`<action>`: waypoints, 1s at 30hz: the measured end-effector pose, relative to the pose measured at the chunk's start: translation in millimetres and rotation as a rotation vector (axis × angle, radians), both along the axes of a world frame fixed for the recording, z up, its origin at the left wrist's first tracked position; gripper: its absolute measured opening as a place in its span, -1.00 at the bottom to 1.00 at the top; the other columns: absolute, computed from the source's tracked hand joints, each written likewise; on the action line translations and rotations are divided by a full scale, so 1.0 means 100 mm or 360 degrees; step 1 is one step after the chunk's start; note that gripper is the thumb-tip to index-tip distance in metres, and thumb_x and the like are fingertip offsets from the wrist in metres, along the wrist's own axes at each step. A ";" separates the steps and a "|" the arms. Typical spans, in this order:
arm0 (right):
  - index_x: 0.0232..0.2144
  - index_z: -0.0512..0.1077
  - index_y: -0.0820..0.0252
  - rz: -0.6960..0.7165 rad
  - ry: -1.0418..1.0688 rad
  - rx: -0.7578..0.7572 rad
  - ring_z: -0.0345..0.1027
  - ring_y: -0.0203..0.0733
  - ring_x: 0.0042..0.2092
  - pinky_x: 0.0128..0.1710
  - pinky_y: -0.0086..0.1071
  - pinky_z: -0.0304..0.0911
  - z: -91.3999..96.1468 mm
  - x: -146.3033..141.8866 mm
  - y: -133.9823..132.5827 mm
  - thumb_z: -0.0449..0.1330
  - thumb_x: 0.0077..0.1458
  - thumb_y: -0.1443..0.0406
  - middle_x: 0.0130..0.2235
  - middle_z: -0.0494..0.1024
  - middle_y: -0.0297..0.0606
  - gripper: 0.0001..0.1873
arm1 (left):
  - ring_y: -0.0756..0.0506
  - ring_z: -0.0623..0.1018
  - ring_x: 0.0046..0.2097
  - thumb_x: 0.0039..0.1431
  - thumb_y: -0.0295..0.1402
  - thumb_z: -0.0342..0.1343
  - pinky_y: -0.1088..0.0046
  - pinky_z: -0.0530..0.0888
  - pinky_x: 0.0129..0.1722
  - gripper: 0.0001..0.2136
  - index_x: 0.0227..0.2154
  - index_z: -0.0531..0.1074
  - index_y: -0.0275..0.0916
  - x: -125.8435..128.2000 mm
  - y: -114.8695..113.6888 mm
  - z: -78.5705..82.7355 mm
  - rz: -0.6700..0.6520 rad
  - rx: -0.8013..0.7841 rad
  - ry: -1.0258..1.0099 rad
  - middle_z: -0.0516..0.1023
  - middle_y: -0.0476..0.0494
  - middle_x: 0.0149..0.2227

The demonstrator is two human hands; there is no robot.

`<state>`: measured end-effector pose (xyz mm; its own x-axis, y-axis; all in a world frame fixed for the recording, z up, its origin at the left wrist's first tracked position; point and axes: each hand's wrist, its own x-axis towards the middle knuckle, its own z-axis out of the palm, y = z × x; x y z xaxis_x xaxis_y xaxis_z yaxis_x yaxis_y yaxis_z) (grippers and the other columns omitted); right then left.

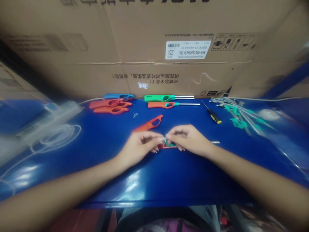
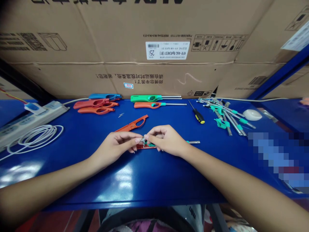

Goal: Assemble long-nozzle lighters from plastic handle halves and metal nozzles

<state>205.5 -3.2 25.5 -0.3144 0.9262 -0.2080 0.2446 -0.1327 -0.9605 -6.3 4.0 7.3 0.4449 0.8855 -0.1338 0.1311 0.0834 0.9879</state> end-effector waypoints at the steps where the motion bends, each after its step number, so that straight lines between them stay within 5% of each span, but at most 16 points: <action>1: -0.44 0.50 0.25 -0.0003 -0.0003 -0.0013 0.20 -0.43 -0.63 -0.62 -0.51 0.12 -0.01 0.00 0.00 0.35 -0.01 0.10 -0.66 0.39 -0.47 -0.69 | 0.06 0.58 -0.42 0.18 -0.29 0.29 0.62 0.55 -0.37 -0.80 -0.19 0.63 -0.29 0.00 0.00 0.00 -0.0001 0.0004 0.0001 0.68 -0.09 -0.37; 17: -0.44 0.49 0.24 0.0012 0.0005 0.0035 0.20 -0.43 -0.61 -0.61 -0.50 0.13 -0.01 -0.01 -0.01 0.38 -0.04 0.01 -0.61 0.39 -0.46 -0.61 | 0.07 0.56 -0.46 0.18 -0.29 0.29 0.62 0.56 -0.39 -0.81 -0.20 0.64 -0.26 0.00 0.01 -0.01 -0.0003 0.0023 0.0066 0.67 -0.07 -0.40; 25: -0.33 0.51 0.25 -0.0021 -0.0018 0.0153 0.22 -0.40 -0.57 -0.56 -0.47 0.15 -0.06 0.07 0.02 0.26 0.10 0.08 -0.54 0.45 -0.39 -0.68 | 0.00 0.59 -0.43 0.21 -0.23 0.25 0.48 0.57 -0.35 -0.75 -0.17 0.62 -0.31 -0.04 0.06 0.05 -0.0048 0.0032 0.0116 0.68 -0.14 -0.35; 30: -0.29 0.54 0.24 -0.0027 -0.0327 0.0458 0.28 -0.32 -0.47 -0.46 -0.42 0.20 -0.06 0.14 0.02 0.22 0.16 0.13 -0.42 0.54 -0.27 -0.73 | -0.06 0.58 -0.25 0.20 -0.27 0.24 0.41 0.51 -0.18 -0.82 -0.23 0.66 -0.22 -0.15 0.13 0.20 -0.0267 0.0528 0.0444 0.63 -0.14 -0.27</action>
<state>219.3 -1.1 19.3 -0.2770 0.9609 0.0050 0.4370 0.1306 -0.8899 -21.6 16.7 26.9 0.5727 0.8197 0.0097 0.3802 -0.2761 0.8827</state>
